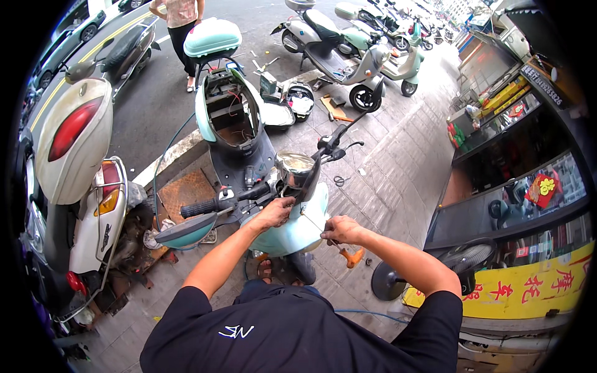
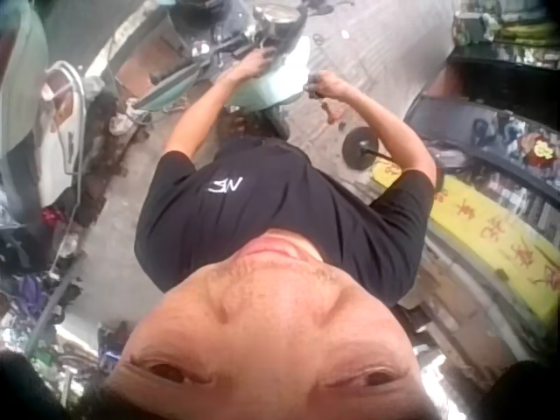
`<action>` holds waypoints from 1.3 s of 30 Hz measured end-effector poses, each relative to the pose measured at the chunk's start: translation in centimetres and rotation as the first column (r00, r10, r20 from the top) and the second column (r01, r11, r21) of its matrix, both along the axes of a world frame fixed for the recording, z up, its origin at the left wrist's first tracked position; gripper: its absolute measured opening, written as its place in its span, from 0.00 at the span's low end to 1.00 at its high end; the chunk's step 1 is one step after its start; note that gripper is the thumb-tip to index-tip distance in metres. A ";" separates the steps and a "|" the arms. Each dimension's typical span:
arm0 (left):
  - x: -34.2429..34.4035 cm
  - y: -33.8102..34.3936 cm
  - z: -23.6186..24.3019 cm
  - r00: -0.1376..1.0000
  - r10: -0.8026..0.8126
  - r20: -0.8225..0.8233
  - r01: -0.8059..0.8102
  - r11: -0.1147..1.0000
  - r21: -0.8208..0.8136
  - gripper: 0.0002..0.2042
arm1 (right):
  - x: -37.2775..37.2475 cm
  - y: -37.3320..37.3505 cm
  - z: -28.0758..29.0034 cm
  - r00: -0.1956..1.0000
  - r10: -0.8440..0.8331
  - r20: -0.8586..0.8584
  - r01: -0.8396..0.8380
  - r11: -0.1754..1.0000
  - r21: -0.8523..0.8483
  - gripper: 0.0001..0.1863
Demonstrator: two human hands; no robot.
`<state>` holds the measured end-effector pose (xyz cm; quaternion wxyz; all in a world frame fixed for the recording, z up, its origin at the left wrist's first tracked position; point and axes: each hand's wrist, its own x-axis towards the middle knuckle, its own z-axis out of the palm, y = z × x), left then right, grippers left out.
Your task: The person uses a screwdriver to remove screws from the front cowl of a light blue scooter, detaches the plastic cover, and then works on the front panel of a second silver scooter using a power drill and their hands.
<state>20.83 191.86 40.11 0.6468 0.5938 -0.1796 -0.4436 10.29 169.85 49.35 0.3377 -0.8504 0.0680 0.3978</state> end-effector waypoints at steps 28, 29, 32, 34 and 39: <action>0.4 0.4 -0.6 0.992 -0.088 -0.091 0.087 0.996 -0.017 0.10 | 0.5 1.1 -1.4 0.956 -0.190 0.224 0.175 0.981 0.084 0.16; 0.3 0.4 -0.5 0.990 -0.080 -0.115 0.077 0.997 -0.029 0.09 | 0.4 1.6 -3.0 0.879 -0.446 0.165 0.384 0.871 0.307 0.15; -0.1 0.0 0.2 0.998 -0.012 -0.069 0.010 0.999 -0.039 0.06 | 1.2 3.9 -4.1 0.722 -0.685 0.093 0.574 0.668 0.473 0.14; -0.1 -0.1 -0.6 0.997 -0.003 -0.080 0.003 1.000 -0.004 0.06 | 1.1 4.8 -5.2 0.665 -0.743 0.074 0.621 0.605 0.498 0.13; -0.3 0.3 -0.3 0.999 0.032 -0.041 -0.033 0.999 -0.032 0.07 | -0.3 6.6 -4.9 0.584 -0.800 -0.136 0.719 0.433 0.544 0.16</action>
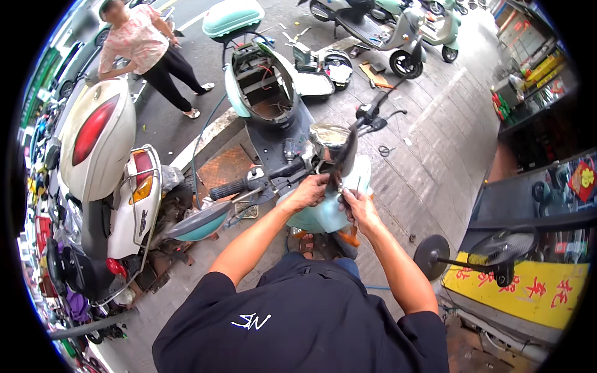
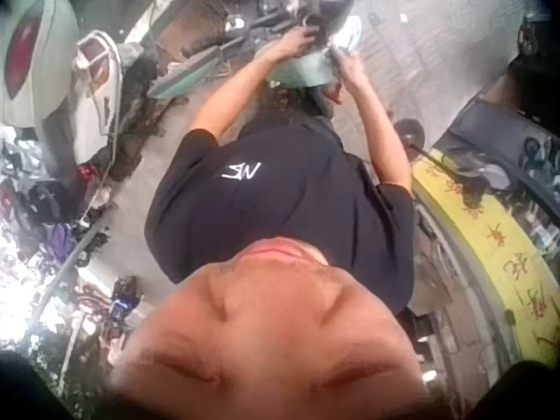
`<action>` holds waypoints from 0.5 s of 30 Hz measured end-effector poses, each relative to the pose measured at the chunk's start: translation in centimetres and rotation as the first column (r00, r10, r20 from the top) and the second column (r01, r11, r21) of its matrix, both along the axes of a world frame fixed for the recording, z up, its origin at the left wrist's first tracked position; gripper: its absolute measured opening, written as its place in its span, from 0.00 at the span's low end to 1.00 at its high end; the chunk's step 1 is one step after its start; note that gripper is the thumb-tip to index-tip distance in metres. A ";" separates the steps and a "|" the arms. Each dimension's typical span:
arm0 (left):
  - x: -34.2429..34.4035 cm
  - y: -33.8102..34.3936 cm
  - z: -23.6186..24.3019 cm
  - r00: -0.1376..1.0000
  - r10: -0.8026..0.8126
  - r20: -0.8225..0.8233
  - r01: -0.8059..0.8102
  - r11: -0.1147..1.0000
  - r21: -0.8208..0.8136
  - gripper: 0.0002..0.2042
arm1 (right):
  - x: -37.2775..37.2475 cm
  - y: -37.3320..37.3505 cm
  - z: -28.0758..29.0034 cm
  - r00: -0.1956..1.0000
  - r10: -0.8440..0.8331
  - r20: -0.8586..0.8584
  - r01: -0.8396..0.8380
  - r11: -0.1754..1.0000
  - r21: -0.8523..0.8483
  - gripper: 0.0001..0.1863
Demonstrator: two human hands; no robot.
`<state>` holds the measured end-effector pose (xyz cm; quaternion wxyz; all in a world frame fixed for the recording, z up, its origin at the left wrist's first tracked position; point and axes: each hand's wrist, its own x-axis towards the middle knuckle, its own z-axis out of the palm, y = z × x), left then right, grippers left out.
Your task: The person uses a screwdriver to remove screws from the front cowl of a light blue scooter, detaches the plastic cover, and then works on the front panel of a second silver scooter using a power drill and their hands.
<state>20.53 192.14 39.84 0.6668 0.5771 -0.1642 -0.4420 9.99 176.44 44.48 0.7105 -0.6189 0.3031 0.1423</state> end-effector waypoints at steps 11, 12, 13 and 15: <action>-0.7 -0.3 -0.3 0.996 0.039 0.078 -0.037 0.999 -0.026 0.07 | -0.2 0.8 -0.6 0.992 -0.077 0.098 0.073 0.996 0.043 0.10; -0.1 -0.4 -0.3 0.994 0.036 0.103 -0.035 0.999 -0.006 0.07 | 0.1 0.5 -0.8 0.991 -0.089 0.100 0.083 0.995 0.054 0.10; -0.2 -0.5 0.2 0.993 0.028 0.115 -0.030 0.999 0.012 0.07 | 0.0 0.5 -0.9 0.990 -0.105 0.089 0.100 0.993 0.061 0.10; -0.4 0.1 -0.3 0.998 -0.004 0.069 0.007 0.999 -0.047 0.08 | -0.1 0.5 -1.1 0.987 -0.112 0.116 0.115 0.993 -0.013 0.10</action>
